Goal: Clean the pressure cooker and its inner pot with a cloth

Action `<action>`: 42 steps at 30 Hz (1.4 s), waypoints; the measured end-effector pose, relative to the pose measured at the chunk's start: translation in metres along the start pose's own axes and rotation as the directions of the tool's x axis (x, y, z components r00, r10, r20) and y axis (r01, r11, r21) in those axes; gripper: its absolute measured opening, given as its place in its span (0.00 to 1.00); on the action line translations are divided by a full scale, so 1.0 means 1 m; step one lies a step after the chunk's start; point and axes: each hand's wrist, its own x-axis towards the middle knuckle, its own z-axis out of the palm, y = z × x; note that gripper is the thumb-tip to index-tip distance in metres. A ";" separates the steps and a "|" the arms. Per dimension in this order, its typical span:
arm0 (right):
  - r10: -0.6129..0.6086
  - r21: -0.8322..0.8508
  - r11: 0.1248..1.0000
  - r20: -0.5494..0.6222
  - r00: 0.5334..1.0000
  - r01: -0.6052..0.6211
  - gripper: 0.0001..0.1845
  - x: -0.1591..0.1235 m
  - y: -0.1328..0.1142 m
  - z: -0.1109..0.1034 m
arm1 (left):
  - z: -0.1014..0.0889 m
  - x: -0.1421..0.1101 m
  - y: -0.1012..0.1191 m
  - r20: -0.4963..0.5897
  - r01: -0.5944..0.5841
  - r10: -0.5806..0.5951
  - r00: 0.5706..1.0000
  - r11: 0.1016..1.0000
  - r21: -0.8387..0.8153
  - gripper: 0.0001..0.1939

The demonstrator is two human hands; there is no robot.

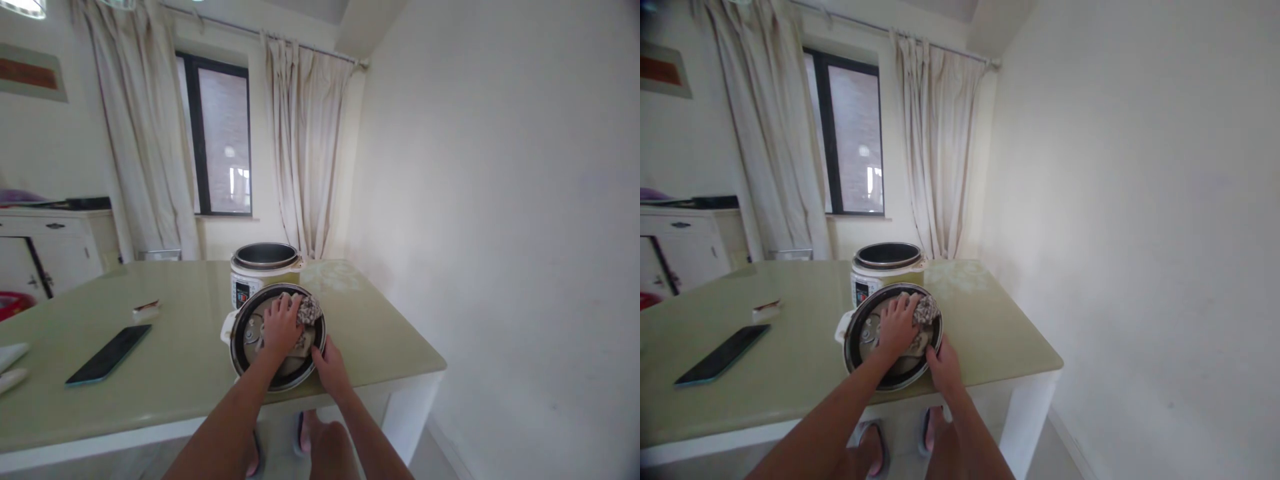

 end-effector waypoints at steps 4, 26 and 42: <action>-0.016 0.038 0.999 -0.031 0.999 0.017 0.19 0.001 0.002 0.001 | 0.001 -0.002 0.006 0.114 -0.087 0.098 0.989 0.991 -0.101 0.28; -0.382 -0.258 0.915 -0.312 0.870 0.309 0.24 -0.013 -0.025 -0.004 | 0.008 -0.069 -0.119 -0.187 0.266 -0.537 0.823 0.655 -0.708 0.40; -0.126 -0.725 0.472 0.507 0.853 0.501 0.21 0.021 -0.130 0.031 | 0.036 -0.082 -0.132 0.080 0.341 -0.510 0.857 0.444 -0.828 0.31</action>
